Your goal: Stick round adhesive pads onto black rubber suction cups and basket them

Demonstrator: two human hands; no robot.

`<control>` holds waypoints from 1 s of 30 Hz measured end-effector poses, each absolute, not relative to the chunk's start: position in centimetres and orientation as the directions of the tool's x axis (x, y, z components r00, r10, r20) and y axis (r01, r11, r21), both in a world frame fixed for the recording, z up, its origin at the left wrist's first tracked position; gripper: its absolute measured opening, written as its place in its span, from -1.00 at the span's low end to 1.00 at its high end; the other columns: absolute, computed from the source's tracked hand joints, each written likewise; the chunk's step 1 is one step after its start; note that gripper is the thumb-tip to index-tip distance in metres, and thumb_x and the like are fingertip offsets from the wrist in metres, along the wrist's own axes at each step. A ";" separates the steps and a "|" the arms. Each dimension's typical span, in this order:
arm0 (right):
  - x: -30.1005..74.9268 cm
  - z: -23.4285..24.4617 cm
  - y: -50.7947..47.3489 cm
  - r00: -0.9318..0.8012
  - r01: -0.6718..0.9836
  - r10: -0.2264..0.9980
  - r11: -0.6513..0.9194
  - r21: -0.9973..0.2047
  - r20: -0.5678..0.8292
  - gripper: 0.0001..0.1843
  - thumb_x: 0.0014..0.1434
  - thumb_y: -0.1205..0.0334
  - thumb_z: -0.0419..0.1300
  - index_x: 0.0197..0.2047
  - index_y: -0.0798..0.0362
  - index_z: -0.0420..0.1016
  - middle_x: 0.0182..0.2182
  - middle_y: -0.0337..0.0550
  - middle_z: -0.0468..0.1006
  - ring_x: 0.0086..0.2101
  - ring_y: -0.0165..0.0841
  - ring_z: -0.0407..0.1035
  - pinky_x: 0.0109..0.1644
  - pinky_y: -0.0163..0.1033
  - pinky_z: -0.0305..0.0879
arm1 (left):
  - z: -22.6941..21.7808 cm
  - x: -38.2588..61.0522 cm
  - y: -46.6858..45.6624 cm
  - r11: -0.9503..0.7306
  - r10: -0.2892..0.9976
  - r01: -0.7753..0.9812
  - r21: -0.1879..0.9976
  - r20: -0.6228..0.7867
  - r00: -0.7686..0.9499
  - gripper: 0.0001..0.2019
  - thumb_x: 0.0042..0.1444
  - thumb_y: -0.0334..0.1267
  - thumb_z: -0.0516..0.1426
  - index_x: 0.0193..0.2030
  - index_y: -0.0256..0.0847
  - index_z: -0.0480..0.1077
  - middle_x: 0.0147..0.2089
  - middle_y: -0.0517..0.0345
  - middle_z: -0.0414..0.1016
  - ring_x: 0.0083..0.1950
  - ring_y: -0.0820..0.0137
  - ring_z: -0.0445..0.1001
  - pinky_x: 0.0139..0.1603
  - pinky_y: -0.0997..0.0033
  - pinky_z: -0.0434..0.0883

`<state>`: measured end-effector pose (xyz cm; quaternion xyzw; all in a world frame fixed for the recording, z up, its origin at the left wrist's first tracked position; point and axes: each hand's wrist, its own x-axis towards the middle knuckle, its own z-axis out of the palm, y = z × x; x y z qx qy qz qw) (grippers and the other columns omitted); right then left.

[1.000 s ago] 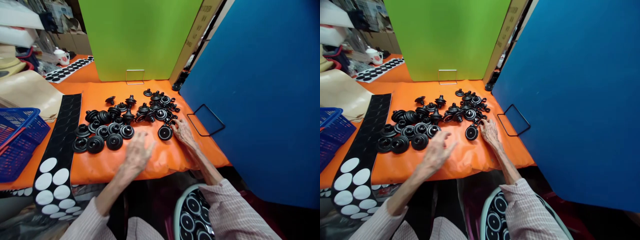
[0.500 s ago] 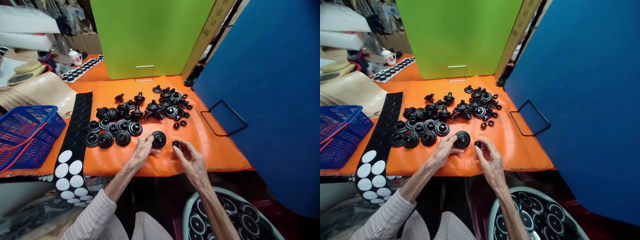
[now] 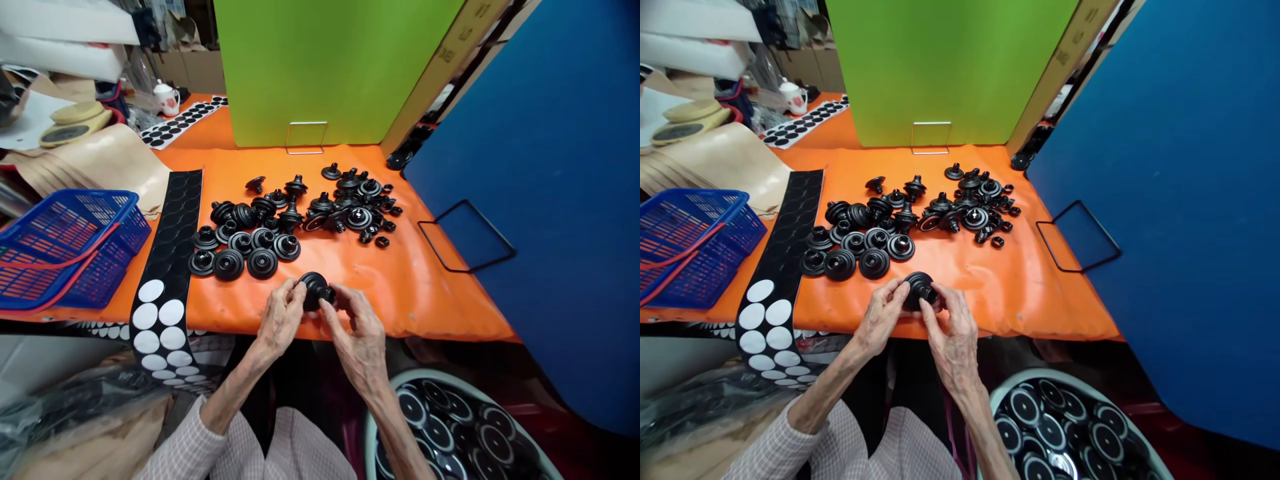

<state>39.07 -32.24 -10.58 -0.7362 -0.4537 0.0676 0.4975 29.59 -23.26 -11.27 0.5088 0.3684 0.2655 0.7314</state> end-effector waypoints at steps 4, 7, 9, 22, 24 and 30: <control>38.5 -10.3 -32.3 0.549 0.667 0.741 -0.109 -0.737 0.386 -0.75 0.23 0.21 0.11 -0.02 -0.06 0.44 -0.21 -0.10 0.48 -0.27 -0.28 0.42 -0.15 -0.11 0.45 | -11.1 29.1 -23.5 0.347 0.725 -0.057 0.936 -0.229 0.650 -0.67 0.10 -0.01 0.18 -0.15 -0.24 0.40 -0.15 0.05 0.55 -0.10 0.29 0.54 -0.10 0.31 0.51; 38.3 -10.2 -32.7 0.558 0.578 0.776 -0.110 -0.808 0.294 -0.66 0.23 0.18 0.11 0.07 -0.08 0.41 -0.10 -0.06 0.46 -0.18 -0.27 0.43 -0.06 -0.07 0.44 | -10.6 28.8 -23.4 0.440 0.687 -0.104 0.892 -0.260 0.679 -0.58 -0.02 -0.10 0.30 -0.07 -0.29 0.38 -0.08 -0.01 0.55 -0.05 0.28 0.53 0.00 0.29 0.48; 38.4 -10.2 -32.9 0.622 0.429 0.766 -0.160 -0.889 0.162 -0.58 0.24 0.06 0.10 0.14 -0.06 0.36 -0.01 -0.03 0.44 -0.12 -0.26 0.42 -0.02 -0.05 0.42 | -10.3 28.6 -23.3 0.496 0.669 -0.128 0.859 -0.284 0.687 -0.55 -0.03 -0.12 0.31 -0.04 -0.32 0.38 -0.06 -0.05 0.55 -0.05 0.27 0.54 -0.01 0.27 0.49; 38.0 -9.6 -32.1 0.611 -0.100 0.774 -0.131 -0.986 -0.165 -0.60 0.03 -0.07 0.31 -0.16 -0.01 0.40 -0.23 -0.20 0.52 -0.20 -0.34 0.41 -0.07 -0.23 0.36 | -10.0 27.7 -23.4 0.440 0.660 -0.173 0.881 -0.186 0.728 -0.61 0.00 -0.16 0.30 -0.06 -0.31 0.41 -0.09 -0.02 0.57 -0.04 0.30 0.53 0.01 0.36 0.45; 37.8 -10.0 -32.0 0.627 -0.070 0.765 -0.135 -0.988 -0.148 -0.63 0.05 -0.07 0.29 -0.20 -0.01 0.38 -0.30 -0.25 0.46 -0.27 -0.37 0.37 -0.12 -0.26 0.35 | -10.1 27.6 -23.6 0.408 0.687 -0.175 0.896 -0.175 0.706 -0.64 0.02 -0.16 0.29 -0.09 -0.32 0.43 -0.10 -0.01 0.58 -0.05 0.31 0.53 0.01 0.38 0.45; 37.6 -10.4 -31.6 0.580 -0.079 0.800 -0.131 -0.988 -0.152 -0.64 0.12 -0.09 0.22 -0.16 -0.01 0.39 -0.27 -0.21 0.50 -0.22 -0.33 0.40 -0.07 -0.22 0.36 | -10.6 27.9 -23.2 0.402 0.697 -0.140 0.905 -0.203 0.688 -0.60 0.02 -0.10 0.27 -0.07 -0.31 0.41 -0.07 -0.03 0.56 -0.03 0.28 0.53 -0.02 0.36 0.48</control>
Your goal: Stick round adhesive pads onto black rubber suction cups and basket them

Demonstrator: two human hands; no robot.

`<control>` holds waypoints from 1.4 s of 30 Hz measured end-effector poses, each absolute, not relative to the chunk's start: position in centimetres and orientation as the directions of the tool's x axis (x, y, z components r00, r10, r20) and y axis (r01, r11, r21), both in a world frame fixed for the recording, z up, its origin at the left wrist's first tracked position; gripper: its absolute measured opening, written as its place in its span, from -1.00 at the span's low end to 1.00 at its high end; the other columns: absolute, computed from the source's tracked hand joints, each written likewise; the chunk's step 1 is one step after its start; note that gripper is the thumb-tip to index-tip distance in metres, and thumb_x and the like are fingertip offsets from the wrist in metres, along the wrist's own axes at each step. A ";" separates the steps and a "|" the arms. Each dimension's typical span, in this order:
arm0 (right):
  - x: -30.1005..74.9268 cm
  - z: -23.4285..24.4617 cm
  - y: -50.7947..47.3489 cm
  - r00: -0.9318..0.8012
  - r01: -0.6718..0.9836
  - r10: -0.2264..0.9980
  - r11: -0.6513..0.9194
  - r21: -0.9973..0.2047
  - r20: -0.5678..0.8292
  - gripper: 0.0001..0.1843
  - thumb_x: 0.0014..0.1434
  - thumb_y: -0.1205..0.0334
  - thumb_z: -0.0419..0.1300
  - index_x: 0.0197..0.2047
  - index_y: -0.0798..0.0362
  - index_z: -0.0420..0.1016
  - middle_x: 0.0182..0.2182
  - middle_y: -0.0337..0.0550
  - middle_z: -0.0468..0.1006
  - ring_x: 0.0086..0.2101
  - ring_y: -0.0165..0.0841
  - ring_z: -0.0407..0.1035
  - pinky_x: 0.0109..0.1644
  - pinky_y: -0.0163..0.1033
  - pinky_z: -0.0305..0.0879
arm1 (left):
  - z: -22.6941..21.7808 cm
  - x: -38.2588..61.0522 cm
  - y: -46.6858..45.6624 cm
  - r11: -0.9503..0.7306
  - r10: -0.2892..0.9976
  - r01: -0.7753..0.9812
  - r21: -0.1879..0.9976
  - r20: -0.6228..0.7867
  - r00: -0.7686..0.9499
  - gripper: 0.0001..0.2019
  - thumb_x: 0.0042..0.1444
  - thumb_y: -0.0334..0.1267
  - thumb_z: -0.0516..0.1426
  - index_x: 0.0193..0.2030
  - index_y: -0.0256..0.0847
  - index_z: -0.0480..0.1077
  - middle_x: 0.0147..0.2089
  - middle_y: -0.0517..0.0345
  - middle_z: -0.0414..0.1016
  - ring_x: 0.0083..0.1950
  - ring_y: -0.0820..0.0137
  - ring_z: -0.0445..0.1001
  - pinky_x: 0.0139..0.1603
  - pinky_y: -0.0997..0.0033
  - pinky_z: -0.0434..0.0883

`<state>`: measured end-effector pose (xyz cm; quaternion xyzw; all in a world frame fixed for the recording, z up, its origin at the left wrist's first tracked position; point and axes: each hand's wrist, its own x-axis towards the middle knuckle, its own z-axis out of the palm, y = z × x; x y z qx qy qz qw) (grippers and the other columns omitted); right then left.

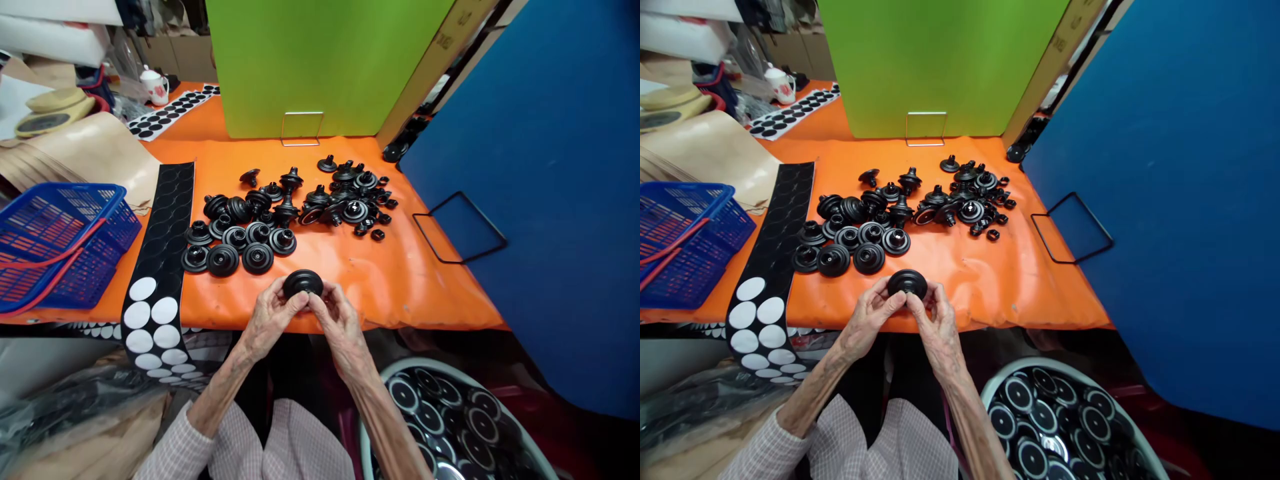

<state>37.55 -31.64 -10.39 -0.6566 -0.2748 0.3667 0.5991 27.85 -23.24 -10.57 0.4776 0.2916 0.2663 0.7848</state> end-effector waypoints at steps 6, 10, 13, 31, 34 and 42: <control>44.3 -10.4 -31.3 0.590 0.248 0.805 -0.255 -0.935 -0.063 -0.55 0.20 -0.14 0.06 -0.06 0.03 0.44 -0.22 -0.10 0.57 -0.27 -0.28 0.49 -0.13 -0.13 0.43 | -9.5 29.6 -20.1 0.058 0.782 0.217 0.975 -0.179 0.597 -0.50 0.07 -0.07 0.21 0.11 -0.26 0.34 0.02 -0.13 0.52 -0.04 0.12 0.53 -0.07 0.16 0.49; 52.1 -11.1 -29.4 0.700 0.566 0.697 -0.410 -0.716 0.154 -0.66 0.19 0.06 0.00 -0.09 0.06 0.42 -0.20 0.00 0.53 -0.25 -0.22 0.44 -0.09 -0.03 0.38 | -6.7 31.1 -19.1 -0.396 0.887 0.688 0.608 0.062 0.457 -0.55 0.15 -0.13 0.15 0.16 -0.23 0.32 0.10 -0.22 0.43 0.07 -0.03 0.45 0.03 -0.03 0.38; 55.8 -12.0 -27.7 0.729 0.604 0.656 -0.480 -0.637 0.197 -0.67 0.13 0.17 0.01 -0.07 0.10 0.38 -0.15 0.10 0.46 -0.17 -0.13 0.38 0.02 0.11 0.26 | -5.2 33.7 -18.3 -0.556 0.818 0.736 0.387 0.095 0.568 -0.71 0.24 -0.19 0.03 0.03 -0.19 0.41 0.02 -0.15 0.44 0.04 0.03 0.44 -0.05 0.08 0.40; 49.9 -11.6 -30.5 0.399 0.799 0.917 -0.341 -0.495 0.013 -0.69 0.31 0.21 -0.11 -0.37 -0.02 0.38 -0.45 -0.15 0.52 -0.40 -0.33 0.41 -0.28 -0.28 0.26 | -8.8 41.7 -13.4 -0.515 0.687 0.332 0.790 0.150 0.711 -0.94 0.13 -0.31 0.09 -0.36 -0.20 0.29 -0.31 0.09 0.41 -0.14 0.28 0.37 -0.04 0.27 0.30; 49.9 -12.0 -30.5 0.434 0.807 0.897 -0.341 -0.483 0.091 -0.69 0.31 0.16 -0.11 -0.30 -0.04 0.42 -0.38 -0.06 0.51 -0.35 -0.25 0.41 -0.27 -0.21 0.30 | -8.4 40.4 -12.5 -0.313 0.696 0.244 0.918 0.047 0.716 -0.85 0.14 -0.26 0.07 -0.42 -0.18 0.20 -0.48 0.25 0.31 -0.39 0.43 0.32 -0.29 0.44 0.28; 49.2 -10.7 -26.4 0.527 0.761 0.746 -0.199 -0.618 0.408 -0.38 0.21 -0.07 0.09 0.24 0.05 0.18 0.05 0.10 0.31 0.05 -0.10 0.28 0.10 0.07 0.30 | -7.5 39.5 -12.6 0.079 0.695 0.012 0.997 -0.063 0.717 -0.80 0.03 -0.17 0.18 -0.42 -0.22 0.25 -0.47 0.26 0.37 -0.42 0.50 0.32 -0.33 0.51 0.26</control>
